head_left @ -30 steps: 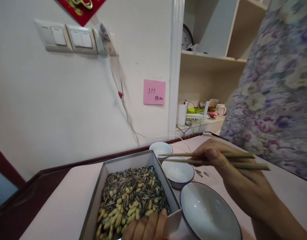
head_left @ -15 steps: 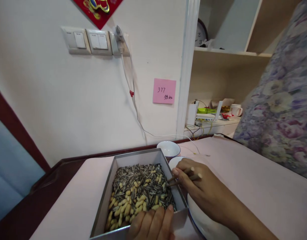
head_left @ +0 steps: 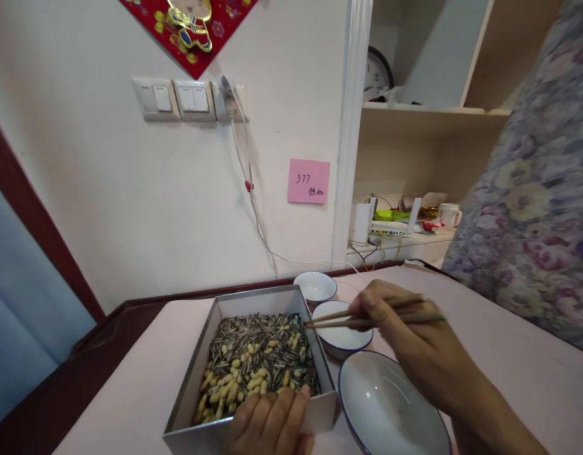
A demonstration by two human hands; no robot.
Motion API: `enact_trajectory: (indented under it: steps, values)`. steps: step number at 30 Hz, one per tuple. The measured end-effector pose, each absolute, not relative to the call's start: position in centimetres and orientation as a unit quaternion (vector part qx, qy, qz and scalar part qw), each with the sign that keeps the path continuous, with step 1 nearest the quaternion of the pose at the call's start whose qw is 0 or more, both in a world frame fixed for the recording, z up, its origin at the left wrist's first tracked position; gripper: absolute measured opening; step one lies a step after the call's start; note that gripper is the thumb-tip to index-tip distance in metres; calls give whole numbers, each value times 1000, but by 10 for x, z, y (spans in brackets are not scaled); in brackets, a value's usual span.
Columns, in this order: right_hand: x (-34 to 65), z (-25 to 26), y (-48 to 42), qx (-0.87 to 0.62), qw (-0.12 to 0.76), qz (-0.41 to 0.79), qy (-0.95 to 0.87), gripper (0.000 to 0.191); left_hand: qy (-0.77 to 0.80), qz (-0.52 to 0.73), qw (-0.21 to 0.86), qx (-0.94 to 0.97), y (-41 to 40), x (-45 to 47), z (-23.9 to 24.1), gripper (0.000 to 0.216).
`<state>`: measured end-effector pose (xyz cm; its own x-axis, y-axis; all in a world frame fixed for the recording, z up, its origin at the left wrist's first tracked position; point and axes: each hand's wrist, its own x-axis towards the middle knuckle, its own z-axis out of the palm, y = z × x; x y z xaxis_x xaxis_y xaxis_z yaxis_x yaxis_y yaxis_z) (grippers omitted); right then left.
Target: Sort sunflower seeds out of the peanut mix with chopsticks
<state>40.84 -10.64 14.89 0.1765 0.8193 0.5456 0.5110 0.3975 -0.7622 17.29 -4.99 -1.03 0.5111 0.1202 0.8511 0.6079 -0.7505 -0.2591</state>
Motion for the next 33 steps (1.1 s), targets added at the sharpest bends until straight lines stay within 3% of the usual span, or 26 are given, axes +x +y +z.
enact_trajectory:
  steps: [4,9,14,17,20,23,33]
  values:
    - [439,164,-135,-590,597,-13,-543,43,-226,-437,255,-832,-52,171,-11,30]
    - [471,165,-146,-696,529,-85,-479,50,-236,-427,235,-841,-53,172,-9,30]
    - [489,153,-123,-729,478,-55,-488,42,-232,-419,228,-848,-57,174,2,29]
    - [486,151,-120,-717,484,-41,-500,47,-233,-417,222,-850,-61,174,6,29]
    - [473,151,-122,-667,553,-4,-499,55,-227,-402,223,-859,-64,172,7,32]
    - [453,146,-117,-592,615,77,-516,50,-222,-385,230,-866,-66,170,9,34]
    - [396,111,-84,-496,467,233,-694,44,-234,-406,260,-844,-70,176,7,29]
